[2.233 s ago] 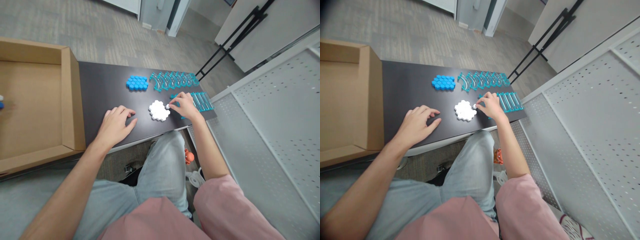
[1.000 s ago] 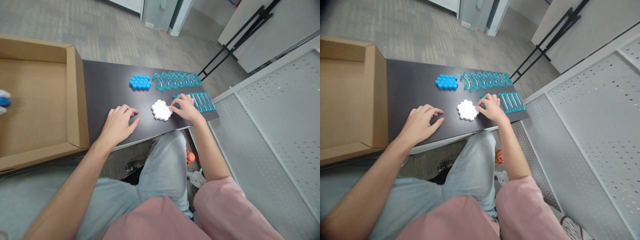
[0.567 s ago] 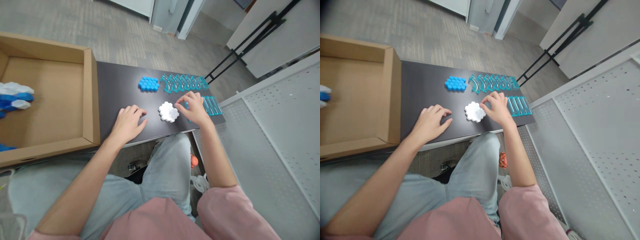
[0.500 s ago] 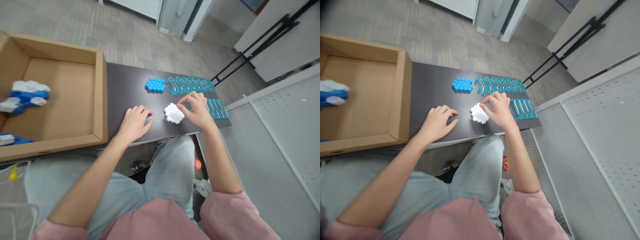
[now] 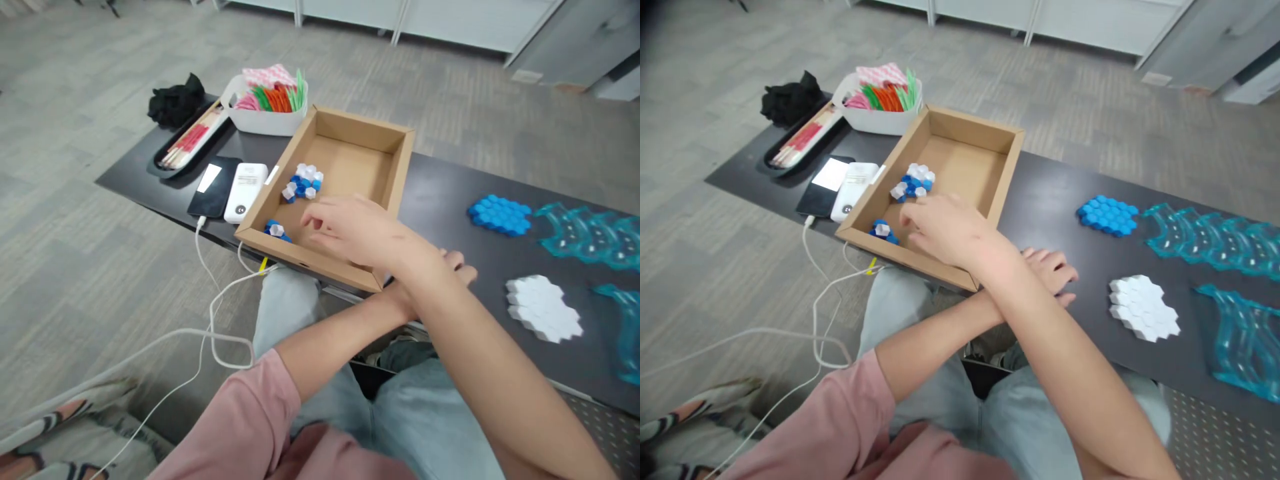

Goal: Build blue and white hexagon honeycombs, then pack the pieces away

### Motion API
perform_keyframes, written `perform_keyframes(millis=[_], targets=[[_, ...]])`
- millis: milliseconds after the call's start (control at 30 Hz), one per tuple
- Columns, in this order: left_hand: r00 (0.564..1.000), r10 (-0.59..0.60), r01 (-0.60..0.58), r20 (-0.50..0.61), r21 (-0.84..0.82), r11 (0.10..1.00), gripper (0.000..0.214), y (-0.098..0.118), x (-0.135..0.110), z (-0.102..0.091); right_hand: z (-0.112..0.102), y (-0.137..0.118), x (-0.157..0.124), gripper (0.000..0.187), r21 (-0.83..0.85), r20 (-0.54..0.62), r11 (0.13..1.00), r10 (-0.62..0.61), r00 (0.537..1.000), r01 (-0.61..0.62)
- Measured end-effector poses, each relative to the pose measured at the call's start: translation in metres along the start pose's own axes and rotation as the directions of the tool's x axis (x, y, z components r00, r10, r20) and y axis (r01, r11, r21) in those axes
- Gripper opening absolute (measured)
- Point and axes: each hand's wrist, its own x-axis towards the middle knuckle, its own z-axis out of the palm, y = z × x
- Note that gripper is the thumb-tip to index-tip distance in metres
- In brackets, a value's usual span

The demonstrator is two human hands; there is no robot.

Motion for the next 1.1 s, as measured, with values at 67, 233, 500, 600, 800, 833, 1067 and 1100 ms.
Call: perform_keyframes(millis=[67, 233, 500, 600, 800, 833, 1067, 1100], targets=[[0.999, -0.030, 0.029, -0.020, -0.050, 0.998, 0.024, 0.002, 0.001, 0.000, 0.012, -0.002, 0.033, 0.029, -0.028, 0.043, 0.999, -0.039, 0.998, 0.040], [0.998, -0.022, 0.019, -0.054, -0.054, 0.998, 0.023, 0.006, -0.002, -0.005, 0.030, -0.008, 0.067, 0.025, -0.037, 0.161, 0.994, -0.098, 0.982, 0.106], [0.991, 0.003, -0.008, -0.135, -0.036, 0.999, 0.028, 0.007, -0.003, 0.007, 0.038, 0.013, 0.062, 0.019, -0.072, 0.038, 0.997, 0.040, 0.998, -0.037], [0.992, 0.010, -0.011, -0.124, -0.011, 1.000, 0.029, 0.008, -0.004, 0.007, 0.037, 0.016, 0.059, 0.022, -0.060, -0.070, 0.998, 0.008, 0.998, -0.012], [0.986, 0.004, -0.008, -0.167, -0.020, 1.000, 0.026, 0.008, -0.004, 0.009, 0.041, 0.013, 0.064, 0.030, 0.063, 0.100, 0.964, -0.262, 0.960, 0.257], [0.987, 0.002, -0.006, -0.161, -0.023, 1.000, 0.026, 0.008, -0.004, 0.008, 0.042, 0.012, 0.065, 0.030, 0.050, 0.120, 0.964, -0.265, 0.957, 0.261], [0.997, -0.022, 0.020, -0.078, -0.027, 0.999, 0.022, 0.013, -0.007, -0.009, 0.046, 0.004, 0.067, 0.023, -0.106, 0.086, 0.964, -0.235, 0.968, 0.243], [0.997, -0.026, 0.024, -0.067, -0.021, 0.999, 0.021, 0.013, -0.007, -0.011, 0.046, 0.003, 0.067, 0.022, -0.112, 0.082, 0.961, -0.244, 0.966, 0.252]])
